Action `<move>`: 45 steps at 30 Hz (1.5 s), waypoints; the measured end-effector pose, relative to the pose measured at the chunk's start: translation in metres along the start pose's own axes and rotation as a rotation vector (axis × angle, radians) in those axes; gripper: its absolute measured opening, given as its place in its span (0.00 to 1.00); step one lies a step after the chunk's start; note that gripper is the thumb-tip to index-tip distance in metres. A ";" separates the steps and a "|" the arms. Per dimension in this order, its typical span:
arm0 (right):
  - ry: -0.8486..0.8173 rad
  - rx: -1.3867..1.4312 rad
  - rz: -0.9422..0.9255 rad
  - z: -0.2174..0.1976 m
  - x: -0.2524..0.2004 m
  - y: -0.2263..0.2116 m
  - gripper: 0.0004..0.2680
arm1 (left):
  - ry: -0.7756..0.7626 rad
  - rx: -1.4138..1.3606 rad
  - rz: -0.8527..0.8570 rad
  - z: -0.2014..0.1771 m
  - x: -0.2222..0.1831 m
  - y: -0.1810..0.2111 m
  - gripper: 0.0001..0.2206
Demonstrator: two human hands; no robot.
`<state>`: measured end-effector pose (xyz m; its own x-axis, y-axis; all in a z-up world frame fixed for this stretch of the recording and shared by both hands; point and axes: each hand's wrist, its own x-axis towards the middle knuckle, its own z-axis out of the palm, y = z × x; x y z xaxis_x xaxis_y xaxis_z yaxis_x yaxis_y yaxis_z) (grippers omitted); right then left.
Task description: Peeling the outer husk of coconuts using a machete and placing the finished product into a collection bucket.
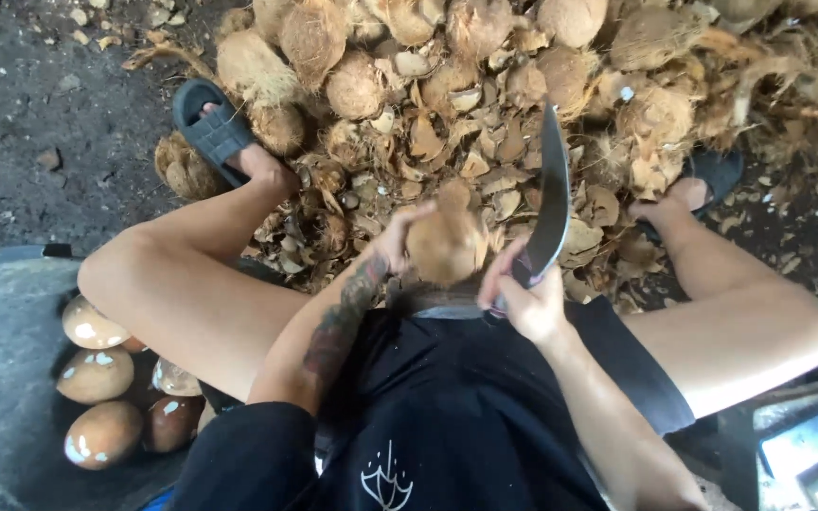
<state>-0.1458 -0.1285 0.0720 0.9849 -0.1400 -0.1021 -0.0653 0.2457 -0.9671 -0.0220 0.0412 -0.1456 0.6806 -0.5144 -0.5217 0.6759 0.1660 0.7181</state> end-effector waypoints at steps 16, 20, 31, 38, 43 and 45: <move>-0.186 -0.562 0.547 -0.002 -0.007 0.044 0.04 | 0.337 -0.375 -0.246 -0.017 -0.025 0.075 0.46; -0.259 -0.456 0.121 0.031 -0.015 -0.036 0.07 | 0.251 -0.471 -0.233 0.029 -0.032 0.084 0.40; -0.212 -0.910 0.708 -0.003 0.007 0.034 0.06 | 0.218 -0.516 -0.171 -0.009 -0.016 0.075 0.36; -0.276 -0.723 -0.056 -0.011 -0.011 0.025 0.05 | 0.113 -0.496 -0.197 0.009 -0.027 0.092 0.45; -0.313 -0.928 0.211 -0.014 0.000 0.041 0.11 | 0.215 -0.506 -0.163 0.008 -0.029 0.094 0.41; -0.300 -0.826 0.630 -0.007 0.007 0.020 0.06 | 0.211 -0.543 -0.163 0.005 -0.022 0.092 0.39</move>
<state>-0.1409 -0.1313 0.0503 0.7280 0.0538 -0.6835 -0.5512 -0.5470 -0.6301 0.0237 0.0641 -0.0654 0.5599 -0.4010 -0.7251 0.7862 0.5333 0.3121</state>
